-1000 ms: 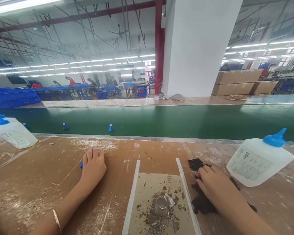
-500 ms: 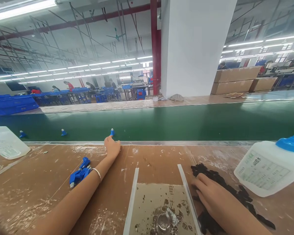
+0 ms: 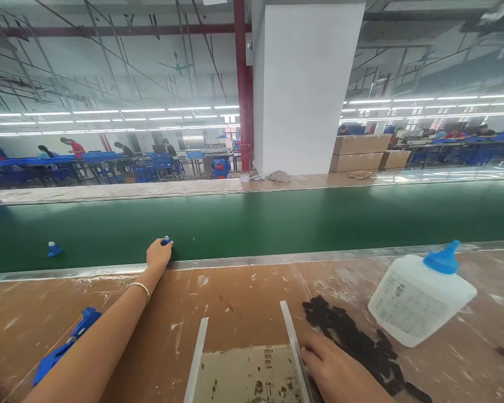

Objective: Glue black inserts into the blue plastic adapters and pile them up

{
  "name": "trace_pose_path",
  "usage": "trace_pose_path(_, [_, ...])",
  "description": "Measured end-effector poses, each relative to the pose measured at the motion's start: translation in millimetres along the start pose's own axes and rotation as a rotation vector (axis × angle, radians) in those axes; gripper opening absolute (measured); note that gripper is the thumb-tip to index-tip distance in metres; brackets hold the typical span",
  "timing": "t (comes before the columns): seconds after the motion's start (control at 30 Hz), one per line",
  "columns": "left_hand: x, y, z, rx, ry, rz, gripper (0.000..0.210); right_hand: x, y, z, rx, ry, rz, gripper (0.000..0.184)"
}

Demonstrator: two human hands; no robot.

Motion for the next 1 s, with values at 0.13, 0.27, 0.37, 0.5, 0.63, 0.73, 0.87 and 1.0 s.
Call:
trace_pose_path(0.13, [13,2.2,-19,-0.043,0.035,-0.100,0.032,5,10,4,-0.117,0.190,-0.052,0.030])
trace_pose_path(0.27, [31,9.6,-60,-0.114,0.076,-0.247,0.029,8,12,5,-0.145,0.253,-0.043,0.025])
trace_pose_path(0.37, [43,12.8,-109,-0.206,0.107,-0.383,0.024,12,11,5,-0.149,0.272,-0.025,0.023])
trace_pose_path(0.5, [56,-0.9,-190,-0.380,0.124,-0.562,0.022,17,10,3,-0.153,0.272,0.000,0.019])
trace_pose_path(0.63, [63,-34.7,-261,-0.583,0.114,-0.672,0.025,18,8,0,-0.141,0.250,0.028,0.020])
trace_pose_path(0.73, [57,-53.4,-290,-0.703,0.037,-0.742,0.028,18,5,-1,-0.111,0.249,0.054,0.019])
trace_pose_path(0.87, [49,-54.6,-299,-0.803,-0.070,-0.798,0.031,13,-6,1,-0.049,0.229,0.122,0.014])
trace_pose_path(1.0, [49,-49.4,-297,-0.812,-0.115,-0.822,0.032,-1,-17,2,-0.024,0.185,0.241,0.014])
Point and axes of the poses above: each hand's wrist, its own z-axis towards the middle knuckle, its own y-axis out of the palm, x = y × z, the point moved 5 cm from there along z, towards the middle knuckle, and after that the axes turned 12 degrees about -z, right-handed, at the moved point
